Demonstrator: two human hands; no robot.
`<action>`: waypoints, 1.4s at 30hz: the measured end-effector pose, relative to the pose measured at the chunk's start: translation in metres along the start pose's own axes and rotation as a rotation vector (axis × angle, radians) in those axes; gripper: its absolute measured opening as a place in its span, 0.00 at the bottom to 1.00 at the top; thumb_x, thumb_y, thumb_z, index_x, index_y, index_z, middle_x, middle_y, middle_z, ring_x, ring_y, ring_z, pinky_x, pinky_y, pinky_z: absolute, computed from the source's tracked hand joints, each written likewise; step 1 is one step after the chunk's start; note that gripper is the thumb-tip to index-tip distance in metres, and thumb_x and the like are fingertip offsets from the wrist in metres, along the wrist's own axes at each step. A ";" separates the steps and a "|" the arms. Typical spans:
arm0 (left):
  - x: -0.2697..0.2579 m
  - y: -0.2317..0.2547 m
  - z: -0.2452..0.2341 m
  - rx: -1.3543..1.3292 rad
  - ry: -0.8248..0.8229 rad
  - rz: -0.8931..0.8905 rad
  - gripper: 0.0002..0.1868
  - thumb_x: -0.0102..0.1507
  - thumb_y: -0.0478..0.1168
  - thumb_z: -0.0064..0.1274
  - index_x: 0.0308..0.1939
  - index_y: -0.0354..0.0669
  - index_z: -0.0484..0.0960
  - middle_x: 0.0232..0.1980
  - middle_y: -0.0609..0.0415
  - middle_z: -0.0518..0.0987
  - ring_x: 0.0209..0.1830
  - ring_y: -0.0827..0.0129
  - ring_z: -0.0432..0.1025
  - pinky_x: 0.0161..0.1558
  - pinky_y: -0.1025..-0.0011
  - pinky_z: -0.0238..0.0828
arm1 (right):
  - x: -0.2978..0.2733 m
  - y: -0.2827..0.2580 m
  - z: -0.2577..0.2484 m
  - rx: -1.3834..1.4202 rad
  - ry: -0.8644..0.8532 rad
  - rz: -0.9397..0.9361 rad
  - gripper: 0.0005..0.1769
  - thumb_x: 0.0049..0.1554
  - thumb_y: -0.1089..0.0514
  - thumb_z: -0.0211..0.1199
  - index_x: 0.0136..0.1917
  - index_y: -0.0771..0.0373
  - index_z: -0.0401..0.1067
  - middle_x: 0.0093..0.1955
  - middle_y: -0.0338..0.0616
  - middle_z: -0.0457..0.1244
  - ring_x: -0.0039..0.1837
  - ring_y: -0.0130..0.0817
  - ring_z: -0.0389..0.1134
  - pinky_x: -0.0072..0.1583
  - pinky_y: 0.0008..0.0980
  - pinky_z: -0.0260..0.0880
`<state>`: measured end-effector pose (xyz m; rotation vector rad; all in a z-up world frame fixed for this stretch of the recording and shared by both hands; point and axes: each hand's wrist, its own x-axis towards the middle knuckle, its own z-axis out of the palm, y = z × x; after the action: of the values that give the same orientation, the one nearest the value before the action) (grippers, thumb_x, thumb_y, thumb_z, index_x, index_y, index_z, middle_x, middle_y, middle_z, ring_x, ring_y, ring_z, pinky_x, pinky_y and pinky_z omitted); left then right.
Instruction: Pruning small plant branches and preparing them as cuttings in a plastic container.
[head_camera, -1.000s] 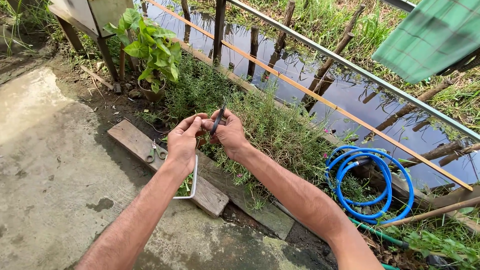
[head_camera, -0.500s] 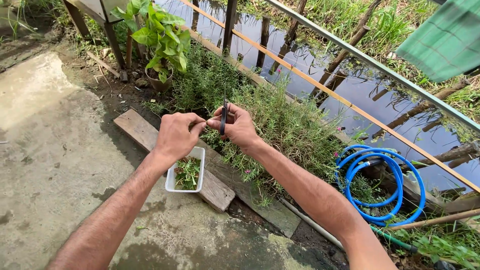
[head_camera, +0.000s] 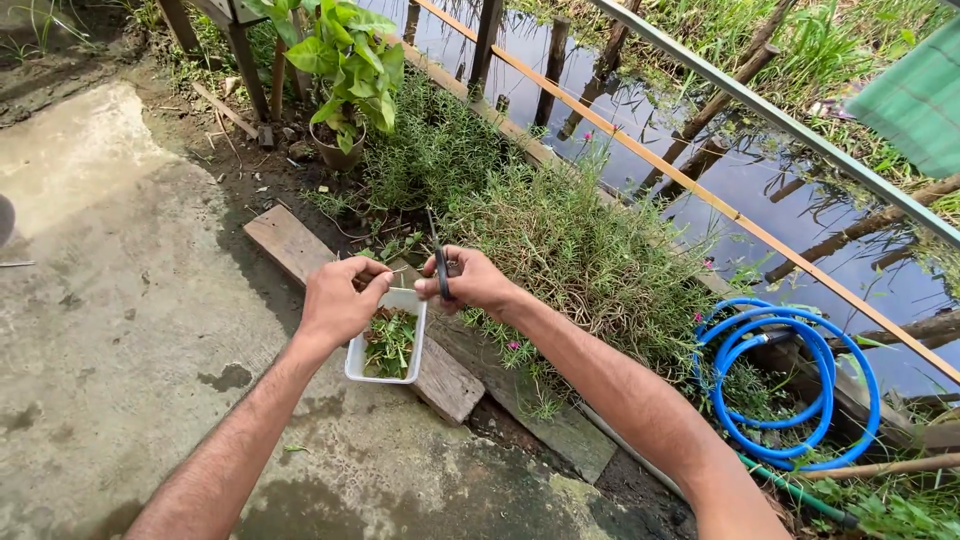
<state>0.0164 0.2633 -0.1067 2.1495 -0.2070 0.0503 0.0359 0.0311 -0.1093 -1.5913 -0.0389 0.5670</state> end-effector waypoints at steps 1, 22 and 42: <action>0.001 -0.009 0.001 0.001 0.000 -0.004 0.10 0.62 0.42 0.61 0.43 0.42 0.89 0.34 0.53 0.87 0.31 0.73 0.81 0.36 0.71 0.77 | -0.001 0.002 0.001 0.002 -0.003 0.003 0.21 0.48 0.53 0.76 0.50 0.58 0.69 0.36 0.40 0.71 0.33 0.22 0.67 0.32 0.22 0.67; 0.033 -0.123 0.051 -0.016 0.088 -0.215 0.11 0.58 0.45 0.65 0.40 0.45 0.90 0.34 0.54 0.87 0.32 0.70 0.82 0.39 0.70 0.77 | 0.043 0.084 0.002 -0.356 -0.155 0.527 0.29 0.49 0.32 0.72 0.45 0.61 0.78 0.30 0.38 0.67 0.28 0.28 0.68 0.30 0.27 0.70; 0.028 -0.222 0.104 0.137 -0.070 -0.360 0.08 0.57 0.46 0.64 0.37 0.51 0.92 0.36 0.48 0.86 0.38 0.57 0.83 0.47 0.63 0.79 | 0.116 0.159 0.028 -0.260 -0.309 0.679 0.33 0.49 0.29 0.70 0.44 0.62 0.75 0.30 0.41 0.67 0.28 0.29 0.71 0.30 0.28 0.74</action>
<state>0.0768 0.2940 -0.3442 2.2956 0.1495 -0.2247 0.0776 0.0796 -0.2970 -1.7457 0.2122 1.3802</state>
